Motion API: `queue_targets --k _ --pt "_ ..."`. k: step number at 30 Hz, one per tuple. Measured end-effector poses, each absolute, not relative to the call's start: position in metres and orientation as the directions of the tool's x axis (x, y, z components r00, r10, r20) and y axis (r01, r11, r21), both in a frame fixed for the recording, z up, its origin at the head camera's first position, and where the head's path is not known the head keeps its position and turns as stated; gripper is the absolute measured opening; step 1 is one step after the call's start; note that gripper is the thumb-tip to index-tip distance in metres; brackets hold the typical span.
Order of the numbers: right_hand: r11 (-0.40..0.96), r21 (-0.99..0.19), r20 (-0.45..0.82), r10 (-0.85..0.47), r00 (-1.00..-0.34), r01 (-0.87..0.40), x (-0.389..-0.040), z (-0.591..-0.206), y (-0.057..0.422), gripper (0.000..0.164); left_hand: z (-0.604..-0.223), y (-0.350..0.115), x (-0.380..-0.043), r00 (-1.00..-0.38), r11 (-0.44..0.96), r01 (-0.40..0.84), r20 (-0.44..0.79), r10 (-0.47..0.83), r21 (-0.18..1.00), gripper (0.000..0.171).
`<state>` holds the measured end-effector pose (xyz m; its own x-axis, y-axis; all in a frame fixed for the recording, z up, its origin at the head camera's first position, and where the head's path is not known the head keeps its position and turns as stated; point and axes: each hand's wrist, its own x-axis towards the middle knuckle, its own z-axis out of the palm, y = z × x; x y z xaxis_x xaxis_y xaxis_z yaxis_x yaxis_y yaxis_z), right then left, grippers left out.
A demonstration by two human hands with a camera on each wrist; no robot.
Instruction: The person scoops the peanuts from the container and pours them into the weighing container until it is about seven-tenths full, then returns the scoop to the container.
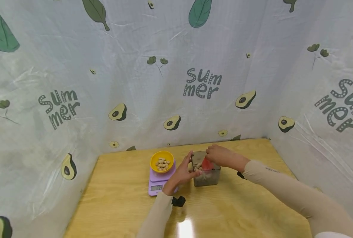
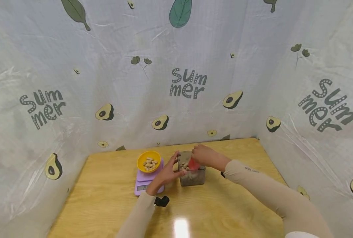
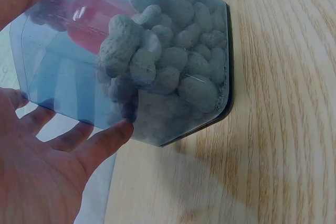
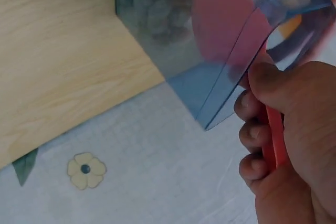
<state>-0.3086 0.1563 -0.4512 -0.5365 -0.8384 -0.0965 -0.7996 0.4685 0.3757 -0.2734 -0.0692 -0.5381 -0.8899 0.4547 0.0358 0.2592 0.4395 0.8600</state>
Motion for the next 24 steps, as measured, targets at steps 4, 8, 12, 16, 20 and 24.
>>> queue_targets --k 4,8,12,16,20,24 --pt "0.474 0.365 -0.114 -0.831 -0.544 -0.801 -0.310 -0.444 0.153 0.012 -0.534 -0.070 -0.275 -0.892 0.429 0.262 0.047 0.449 0.864 0.106" --pt "0.486 0.336 -0.151 -0.818 -0.556 -0.807 -0.306 -0.443 0.152 0.013 -0.536 -0.068 -0.274 -0.890 0.431 0.253 0.034 0.454 0.866 0.106" --pt "0.484 0.274 -0.105 -0.844 -0.526 -0.831 -0.307 -0.454 0.153 0.005 -0.538 -0.068 -0.273 -0.898 0.431 0.239 0.029 0.439 0.870 0.105" --pt "0.496 0.180 -0.007 -0.863 -0.506 -0.849 -0.307 -0.464 0.161 0.003 -0.540 -0.068 -0.273 -0.900 0.443 0.232 0.018 0.436 0.866 0.105" --pt "0.511 0.239 0.086 -0.858 -0.506 -0.826 -0.305 -0.473 0.159 0.003 -0.539 -0.069 -0.273 -0.901 0.463 0.238 0.016 0.433 0.854 0.106" --pt "0.543 0.199 0.149 -0.839 -0.523 -0.816 -0.308 -0.479 0.160 0.006 -0.538 -0.069 -0.272 -0.904 0.470 0.231 0.010 0.428 0.852 0.105"
